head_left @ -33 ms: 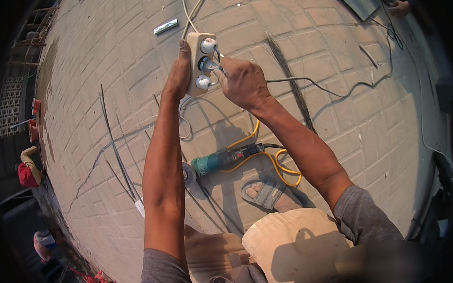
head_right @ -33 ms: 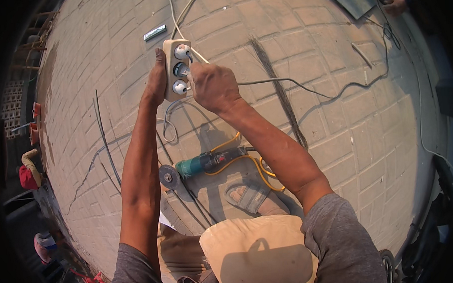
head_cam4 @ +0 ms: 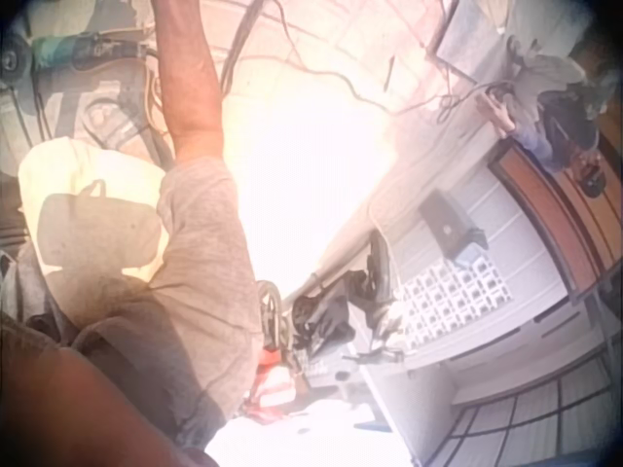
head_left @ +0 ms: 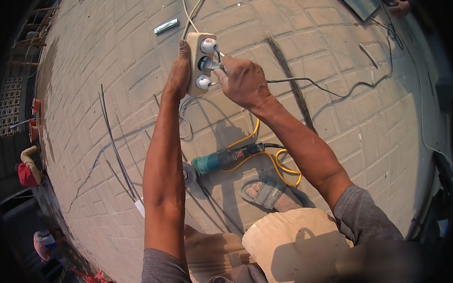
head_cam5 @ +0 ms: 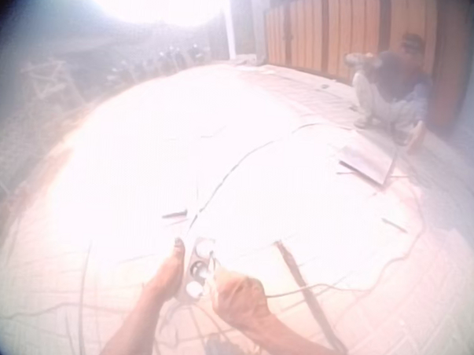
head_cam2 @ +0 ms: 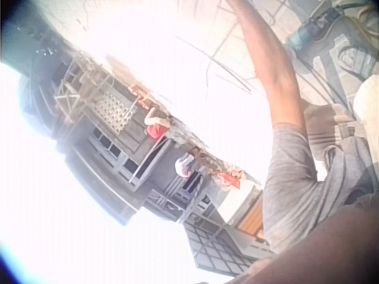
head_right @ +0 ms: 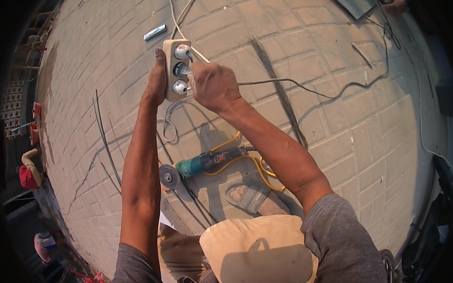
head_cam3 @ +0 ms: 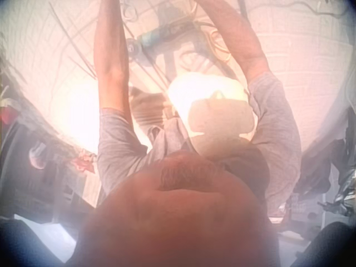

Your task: The person uses an angle grinder to cut several metal rods on a tiled outdoor surface. They repeatedly measure the rods against a white rectangular template, mark them, and cut them to size. The person also plugs the grinder into a power strip to ensure it is powered.

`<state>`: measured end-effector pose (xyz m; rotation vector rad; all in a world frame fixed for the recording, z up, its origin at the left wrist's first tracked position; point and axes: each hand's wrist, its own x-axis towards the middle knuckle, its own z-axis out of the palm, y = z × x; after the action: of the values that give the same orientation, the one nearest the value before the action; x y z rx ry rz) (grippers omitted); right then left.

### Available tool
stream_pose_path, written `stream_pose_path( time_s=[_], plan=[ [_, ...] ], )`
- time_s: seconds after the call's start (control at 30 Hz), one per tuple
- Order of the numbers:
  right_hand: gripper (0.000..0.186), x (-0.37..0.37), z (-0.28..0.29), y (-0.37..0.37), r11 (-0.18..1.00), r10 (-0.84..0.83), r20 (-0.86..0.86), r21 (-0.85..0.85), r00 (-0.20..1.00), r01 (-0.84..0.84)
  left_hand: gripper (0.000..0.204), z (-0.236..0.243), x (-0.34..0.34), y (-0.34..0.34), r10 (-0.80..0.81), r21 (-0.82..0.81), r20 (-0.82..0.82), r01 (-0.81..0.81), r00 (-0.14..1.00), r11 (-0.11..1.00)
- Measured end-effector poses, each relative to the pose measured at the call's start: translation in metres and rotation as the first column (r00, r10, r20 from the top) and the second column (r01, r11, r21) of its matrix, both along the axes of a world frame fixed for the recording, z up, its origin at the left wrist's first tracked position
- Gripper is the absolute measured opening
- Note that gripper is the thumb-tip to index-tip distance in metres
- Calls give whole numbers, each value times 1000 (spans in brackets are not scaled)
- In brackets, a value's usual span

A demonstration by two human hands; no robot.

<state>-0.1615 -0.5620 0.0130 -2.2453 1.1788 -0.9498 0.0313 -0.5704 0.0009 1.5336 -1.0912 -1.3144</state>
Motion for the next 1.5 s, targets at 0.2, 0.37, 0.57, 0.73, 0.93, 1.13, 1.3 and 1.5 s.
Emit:
stream_pose_path(
  time_s=[0.2,0.37,0.57,0.73,0.93,1.13,1.3,1.5],
  plan=[
    [15,3,2,5,997,44,-30,-65,999,-46,96,2,-3,1,27,-48,24,-26,999,999],
    [16,3,-3,6,990,93,-89,-94,992,-101,97,-6,1,6,32,-72,87,-25,996,997],
    [14,1,-2,5,990,128,-150,-30,980,-134,94,-3,-2,15,38,-79,137,-28,990,996],
    [14,2,-4,6,994,98,-23,55,995,-96,91,-1,3,12,15,-61,-25,-17,1000,998],
    [18,2,-6,9,996,72,129,-60,989,-64,90,5,2,3,11,-98,-57,-17,998,995],
    [19,2,0,6,998,58,186,-1,981,-59,91,0,5,1,-7,-126,-24,4,1000,992],
    [18,3,-2,4,999,42,175,-2,984,-42,94,2,-3,3,-24,-147,51,31,998,989],
    [17,10,-3,5,998,8,85,-57,996,-4,94,14,-13,9,29,-144,111,-13,993,989]
  ],
)
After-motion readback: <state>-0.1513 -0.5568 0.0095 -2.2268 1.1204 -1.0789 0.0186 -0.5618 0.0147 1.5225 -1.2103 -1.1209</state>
